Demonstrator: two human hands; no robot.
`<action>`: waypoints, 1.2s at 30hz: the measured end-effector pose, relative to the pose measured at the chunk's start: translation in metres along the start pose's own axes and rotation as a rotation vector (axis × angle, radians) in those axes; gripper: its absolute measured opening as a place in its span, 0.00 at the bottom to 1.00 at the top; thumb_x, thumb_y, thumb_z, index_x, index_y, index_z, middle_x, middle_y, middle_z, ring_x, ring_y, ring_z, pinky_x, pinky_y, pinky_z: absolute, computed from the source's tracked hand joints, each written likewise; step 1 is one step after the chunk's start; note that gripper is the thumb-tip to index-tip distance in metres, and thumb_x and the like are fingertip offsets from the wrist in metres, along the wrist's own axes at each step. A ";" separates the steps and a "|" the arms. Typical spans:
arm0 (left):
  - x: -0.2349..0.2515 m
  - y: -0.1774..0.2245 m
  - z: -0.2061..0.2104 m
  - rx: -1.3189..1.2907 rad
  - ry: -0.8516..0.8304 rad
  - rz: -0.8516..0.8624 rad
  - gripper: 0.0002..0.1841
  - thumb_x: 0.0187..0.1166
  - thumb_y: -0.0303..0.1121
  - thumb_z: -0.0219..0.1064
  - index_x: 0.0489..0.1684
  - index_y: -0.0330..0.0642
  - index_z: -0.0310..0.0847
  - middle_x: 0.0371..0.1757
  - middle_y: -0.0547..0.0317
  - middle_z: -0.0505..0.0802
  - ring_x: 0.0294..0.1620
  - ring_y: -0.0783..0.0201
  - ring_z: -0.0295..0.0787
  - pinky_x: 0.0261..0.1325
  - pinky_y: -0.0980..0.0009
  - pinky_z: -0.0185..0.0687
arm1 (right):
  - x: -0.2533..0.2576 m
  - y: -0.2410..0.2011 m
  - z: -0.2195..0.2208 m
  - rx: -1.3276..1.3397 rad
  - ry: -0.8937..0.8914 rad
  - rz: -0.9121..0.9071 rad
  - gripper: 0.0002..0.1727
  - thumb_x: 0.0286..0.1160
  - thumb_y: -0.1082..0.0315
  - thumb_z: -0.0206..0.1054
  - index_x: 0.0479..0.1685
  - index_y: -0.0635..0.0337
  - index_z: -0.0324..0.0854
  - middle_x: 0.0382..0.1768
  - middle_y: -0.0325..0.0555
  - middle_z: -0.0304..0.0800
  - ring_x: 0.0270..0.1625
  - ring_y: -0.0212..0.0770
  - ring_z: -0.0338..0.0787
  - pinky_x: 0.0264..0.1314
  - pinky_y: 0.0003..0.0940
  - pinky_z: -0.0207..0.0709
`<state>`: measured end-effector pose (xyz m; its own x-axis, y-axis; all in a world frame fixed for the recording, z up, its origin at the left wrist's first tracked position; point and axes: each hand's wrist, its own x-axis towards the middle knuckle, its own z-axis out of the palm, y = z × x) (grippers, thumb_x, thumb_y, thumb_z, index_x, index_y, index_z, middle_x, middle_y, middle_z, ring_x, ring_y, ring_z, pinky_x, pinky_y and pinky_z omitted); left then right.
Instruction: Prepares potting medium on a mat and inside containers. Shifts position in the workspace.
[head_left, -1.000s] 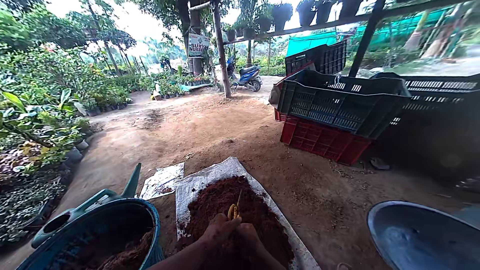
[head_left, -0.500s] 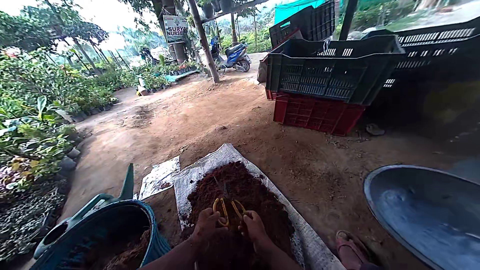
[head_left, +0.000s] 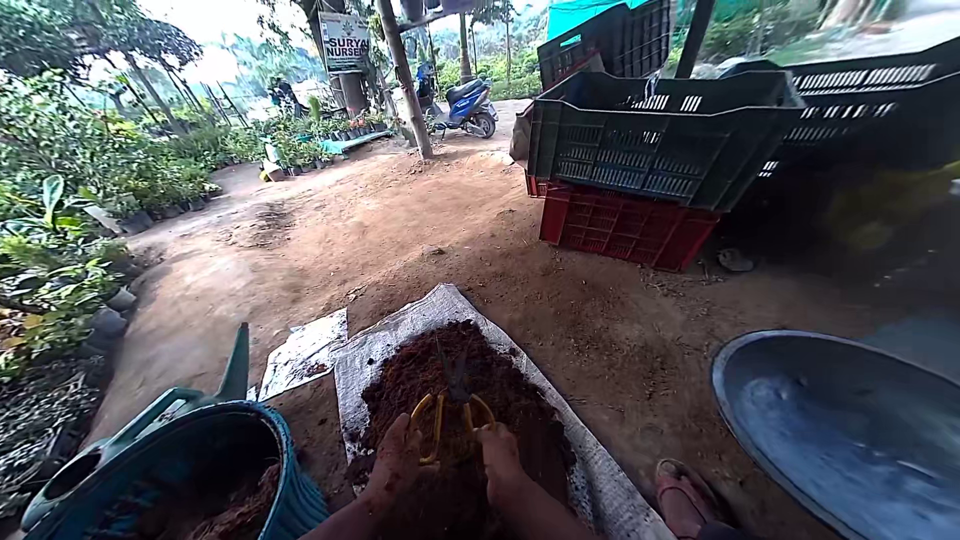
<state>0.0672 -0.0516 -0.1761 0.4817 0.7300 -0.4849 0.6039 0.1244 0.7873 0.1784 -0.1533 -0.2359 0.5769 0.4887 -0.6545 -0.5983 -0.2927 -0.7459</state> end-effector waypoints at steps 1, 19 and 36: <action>-0.001 -0.003 0.006 -0.067 0.008 -0.031 0.18 0.92 0.24 0.51 0.77 0.27 0.61 0.61 0.31 0.81 0.54 0.44 0.91 0.52 0.51 0.93 | -0.010 0.002 0.006 -0.033 -0.059 -0.008 0.13 0.81 0.70 0.65 0.60 0.65 0.78 0.53 0.57 0.82 0.53 0.49 0.80 0.49 0.48 0.73; -0.011 0.003 0.027 -0.104 -0.356 -0.061 0.20 0.93 0.29 0.52 0.81 0.36 0.57 0.59 0.39 0.87 0.43 0.53 0.97 0.48 0.61 0.95 | 0.042 -0.033 -0.036 -0.241 -0.359 -0.255 0.25 0.82 0.51 0.69 0.61 0.65 0.78 0.39 0.46 0.86 0.34 0.36 0.86 0.38 0.33 0.83; 0.013 0.007 -0.043 1.554 -0.711 0.345 0.23 0.90 0.38 0.61 0.80 0.38 0.73 0.71 0.32 0.85 0.75 0.33 0.80 0.75 0.35 0.71 | 0.056 -0.049 -0.304 -2.074 0.111 0.434 0.34 0.74 0.51 0.74 0.68 0.74 0.79 0.71 0.76 0.79 0.77 0.75 0.75 0.73 0.79 0.62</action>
<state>0.0509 -0.0122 -0.1606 0.6127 0.1167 -0.7816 0.2125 -0.9769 0.0208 0.4093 -0.3618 -0.2734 0.6741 0.1406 -0.7251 0.6196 -0.6420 0.4516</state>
